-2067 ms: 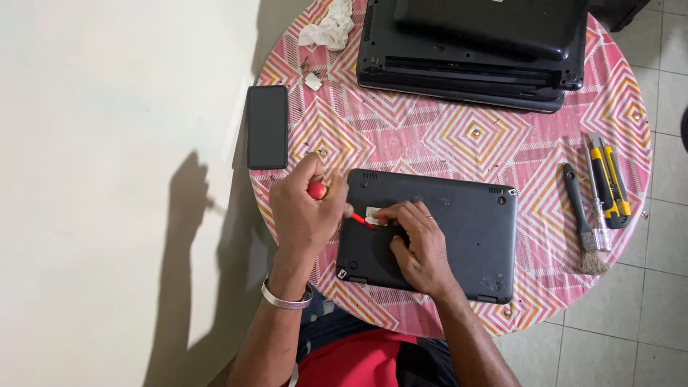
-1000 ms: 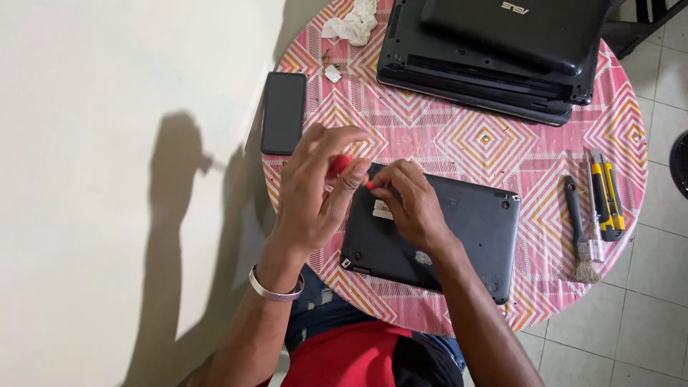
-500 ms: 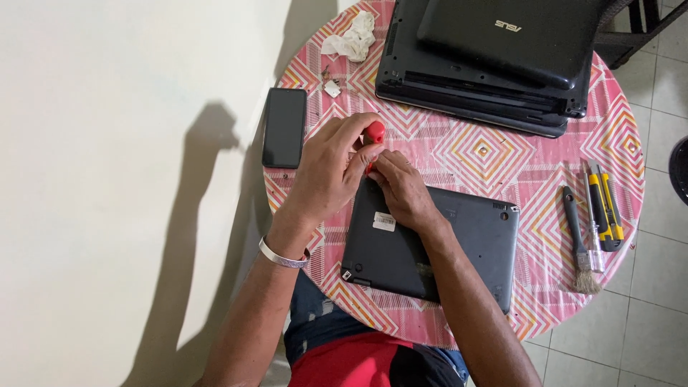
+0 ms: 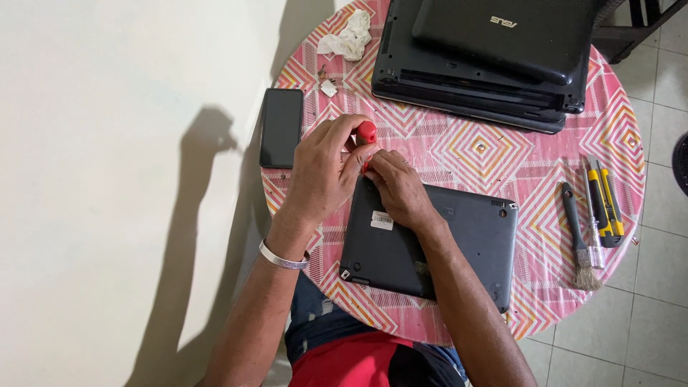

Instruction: Unscrewing and prying open the bottom panel of a laptop for repair.

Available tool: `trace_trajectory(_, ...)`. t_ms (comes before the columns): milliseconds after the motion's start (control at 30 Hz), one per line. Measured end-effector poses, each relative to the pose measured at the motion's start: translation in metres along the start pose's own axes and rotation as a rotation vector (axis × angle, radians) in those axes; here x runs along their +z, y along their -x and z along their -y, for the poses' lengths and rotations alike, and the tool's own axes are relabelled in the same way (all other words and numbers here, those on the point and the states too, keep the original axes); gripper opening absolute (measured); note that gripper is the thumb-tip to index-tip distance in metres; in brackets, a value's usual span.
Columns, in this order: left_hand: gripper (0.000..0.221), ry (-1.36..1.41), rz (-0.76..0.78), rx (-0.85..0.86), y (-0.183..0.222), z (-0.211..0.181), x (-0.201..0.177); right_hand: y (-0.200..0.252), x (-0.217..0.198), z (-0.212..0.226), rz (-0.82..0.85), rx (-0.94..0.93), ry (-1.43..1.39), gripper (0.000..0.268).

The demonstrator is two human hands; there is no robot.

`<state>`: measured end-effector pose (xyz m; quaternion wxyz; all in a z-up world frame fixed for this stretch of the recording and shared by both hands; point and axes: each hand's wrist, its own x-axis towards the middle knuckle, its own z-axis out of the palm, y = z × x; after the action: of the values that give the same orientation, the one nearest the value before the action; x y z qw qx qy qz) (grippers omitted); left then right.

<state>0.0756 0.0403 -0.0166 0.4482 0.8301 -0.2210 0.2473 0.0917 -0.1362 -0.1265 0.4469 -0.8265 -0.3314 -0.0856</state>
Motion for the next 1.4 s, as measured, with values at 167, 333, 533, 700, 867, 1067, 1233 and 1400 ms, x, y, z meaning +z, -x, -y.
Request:
trace_trajectory(167, 0.035, -0.091, -0.083, -0.029, -0.002, -0.002, 0.007, 0.002, -0.004, 0.005, -0.024, 0.039, -0.06, 0.011)
trace_trajectory(333, 0.042, -0.129, -0.14, -0.076, -0.01, -0.011, 0.008, 0.0, 0.001, 0.002, -0.059, 0.028, -0.084, 0.006)
trace_trajectory(533, 0.013, 0.054, 0.099, 0.022, -0.018, 0.001, 0.0, -0.009, -0.009, 0.016, 0.025, 0.066, -0.074, 0.006)
trace_trajectory(700, 0.049, -0.38, -0.166, 0.041, -0.012, 0.035, 0.019, -0.002, -0.009, 0.003, 0.021, 0.229, -0.295, 0.03)
trace_trajectory(867, 0.034, -0.391, -0.114, -0.072, -0.017, 0.016, 0.018, -0.006, -0.002, 0.002, -0.026, 0.17, -0.223, 0.017)
trace_trajectory(1067, 0.027, 0.165, 0.094, -0.102, -0.008, 0.018, 0.024, -0.014, -0.021, 0.03, -0.051, 0.189, -0.231, 0.006)
trace_trajectory(1233, 0.034, 0.229, -0.003, -0.093, -0.006, 0.015, 0.032, -0.01, -0.027, 0.023, -0.157, 0.299, -0.436, 0.04)
trace_trajectory(1400, 0.038, 0.187, -0.173, -0.099, 0.004, 0.023, 0.044, -0.032, -0.069, 0.086, -0.321, 0.086, -0.341, 0.032)
